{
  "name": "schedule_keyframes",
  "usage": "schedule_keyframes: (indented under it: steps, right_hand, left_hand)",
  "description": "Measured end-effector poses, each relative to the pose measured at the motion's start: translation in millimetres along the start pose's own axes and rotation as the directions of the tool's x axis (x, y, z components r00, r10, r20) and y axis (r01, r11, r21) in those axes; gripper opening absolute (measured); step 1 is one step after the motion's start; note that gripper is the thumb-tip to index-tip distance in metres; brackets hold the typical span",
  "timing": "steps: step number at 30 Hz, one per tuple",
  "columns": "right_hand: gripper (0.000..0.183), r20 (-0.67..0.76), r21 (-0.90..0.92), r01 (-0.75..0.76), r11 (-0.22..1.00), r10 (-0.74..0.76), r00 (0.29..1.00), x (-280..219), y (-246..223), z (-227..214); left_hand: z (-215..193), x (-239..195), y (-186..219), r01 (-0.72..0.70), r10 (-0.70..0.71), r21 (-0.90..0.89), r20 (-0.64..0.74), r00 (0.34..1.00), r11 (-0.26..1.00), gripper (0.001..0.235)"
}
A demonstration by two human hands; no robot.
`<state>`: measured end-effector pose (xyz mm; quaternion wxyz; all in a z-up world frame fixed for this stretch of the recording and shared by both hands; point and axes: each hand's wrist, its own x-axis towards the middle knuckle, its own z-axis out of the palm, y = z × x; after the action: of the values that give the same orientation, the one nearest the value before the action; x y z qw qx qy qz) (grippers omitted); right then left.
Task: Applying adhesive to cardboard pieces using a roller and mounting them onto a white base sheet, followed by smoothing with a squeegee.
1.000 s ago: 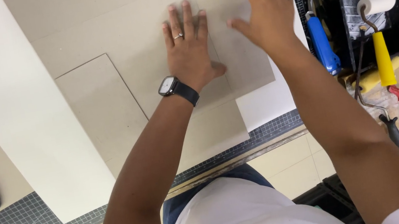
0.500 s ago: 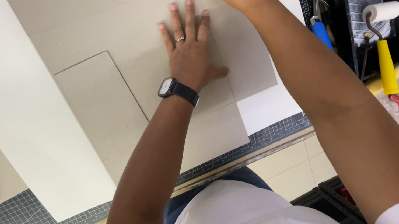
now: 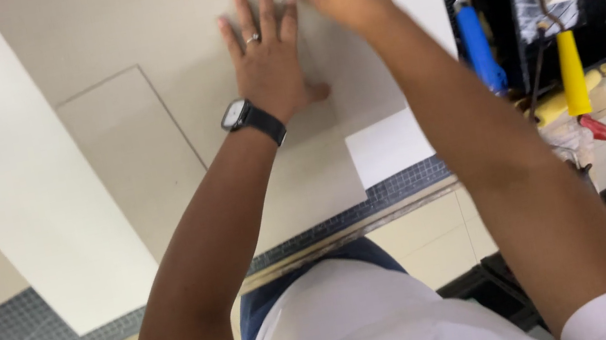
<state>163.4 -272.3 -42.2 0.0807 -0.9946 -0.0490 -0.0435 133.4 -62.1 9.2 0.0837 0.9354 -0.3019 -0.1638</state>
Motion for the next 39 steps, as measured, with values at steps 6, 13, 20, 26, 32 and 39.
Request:
schedule_keyframes:
  steps: [6, 13, 20, 26, 32, 39]
  right_hand:
    - [0.094, 0.039, 0.375, -0.467, 0.801, 0.489, 0.871, -122, -46, -59]
    - [0.096, 0.171, 0.395, -0.635, 0.664, 0.626, 0.761, -143, -65, -55]
    - [0.102, 0.12, 0.327, -0.592, 0.736, 0.589, 0.799, -135, -56, -44]
    - [0.098, 0.137, 0.254, -0.581, 0.773, 0.566, 0.813, -128, -63, -47]
    - [0.104, 0.247, 0.231, -0.683, 0.693, 0.637, 0.73, -124, -70, -53]
    - [0.108, 0.222, 0.216, -0.659, 0.721, 0.621, 0.752, -127, -67, -47]
  left_hand:
    - [6, -6, 0, -0.119, 0.115, -0.154, -0.035, 0.993, 0.981, 0.132]
    - [4, -23, -3, -0.124, 0.127, -0.105, 0.018, 0.992, 0.987, 0.149]
    - [14, -25, -16, -0.342, 0.337, -0.024, -0.126, 0.933, 0.939, 0.13]
    - [14, -25, -17, -0.354, 0.349, 0.005, -0.175, 0.92, 0.935, 0.11]
    - [18, -25, -16, -0.372, 0.37, 0.031, -0.208, 0.905, 0.928, 0.106]
    - [24, -20, -19, -0.369, 0.365, 0.009, -0.184, 0.913, 0.929, 0.103]
